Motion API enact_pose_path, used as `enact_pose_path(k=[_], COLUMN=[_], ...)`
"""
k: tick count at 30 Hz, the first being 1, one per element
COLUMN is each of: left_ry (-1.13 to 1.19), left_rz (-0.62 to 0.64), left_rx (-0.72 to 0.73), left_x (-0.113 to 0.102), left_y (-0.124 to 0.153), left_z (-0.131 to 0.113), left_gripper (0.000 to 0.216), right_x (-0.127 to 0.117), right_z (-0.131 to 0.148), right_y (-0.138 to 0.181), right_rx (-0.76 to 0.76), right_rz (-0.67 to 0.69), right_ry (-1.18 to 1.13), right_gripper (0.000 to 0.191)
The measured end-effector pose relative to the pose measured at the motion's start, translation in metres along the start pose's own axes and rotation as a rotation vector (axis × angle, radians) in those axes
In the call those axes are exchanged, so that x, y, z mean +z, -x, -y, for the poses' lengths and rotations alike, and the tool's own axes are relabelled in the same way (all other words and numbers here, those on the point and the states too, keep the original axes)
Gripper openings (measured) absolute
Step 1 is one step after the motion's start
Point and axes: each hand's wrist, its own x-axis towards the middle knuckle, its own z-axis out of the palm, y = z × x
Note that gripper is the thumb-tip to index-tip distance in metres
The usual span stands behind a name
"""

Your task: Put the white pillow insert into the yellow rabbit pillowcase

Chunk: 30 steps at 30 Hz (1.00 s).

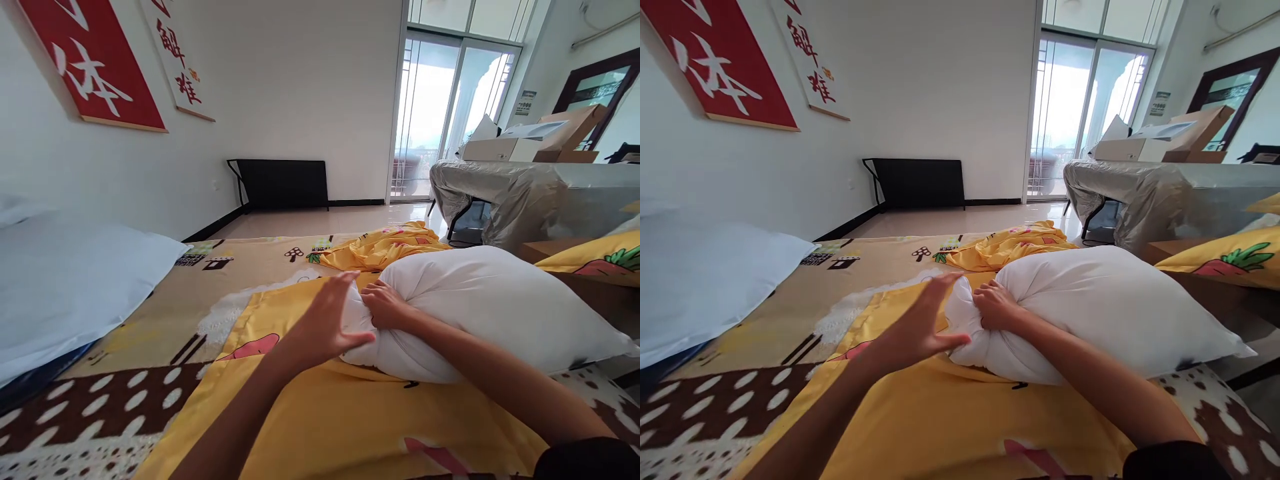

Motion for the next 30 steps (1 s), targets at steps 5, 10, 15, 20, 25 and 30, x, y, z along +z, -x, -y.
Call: enact_pose_path(k=[5,10,15,20,25,30], left_ry=[-0.281,0.044,0.324,0.304,0.315,0.313], left_rz=[0.195,-0.04,-0.095,-0.148,-0.192,-0.242], left_rx=[0.034,-0.137,-0.174,-0.156,-0.156,-0.191], left_x=[0.048,0.066,0.066,0.065,0.07,0.079], left_y=[-0.012,-0.008,-0.007,-0.006,-0.005,-0.008], left_z=[0.013,0.055,0.07,0.073,0.074,0.073], left_gripper=[0.119,0.122,0.088,0.027,0.017,0.012], right_x=[0.008,0.007,-0.003,-0.03,-0.06,-0.056], right_z=[0.001,0.011,0.021,0.017,0.017,0.017], right_y=[0.004,0.013,0.017,0.013,0.031,0.061], right_rx=[-0.024,-0.062,-0.063,-0.049,-0.016,0.046], right_rz=[-0.076,-0.055,0.002,0.059,0.332,0.359], right_ry=[-0.028,0.086,0.174,0.084,-0.068,0.115], right_gripper=[0.027,0.019,0.03,0.05,0.082,0.132])
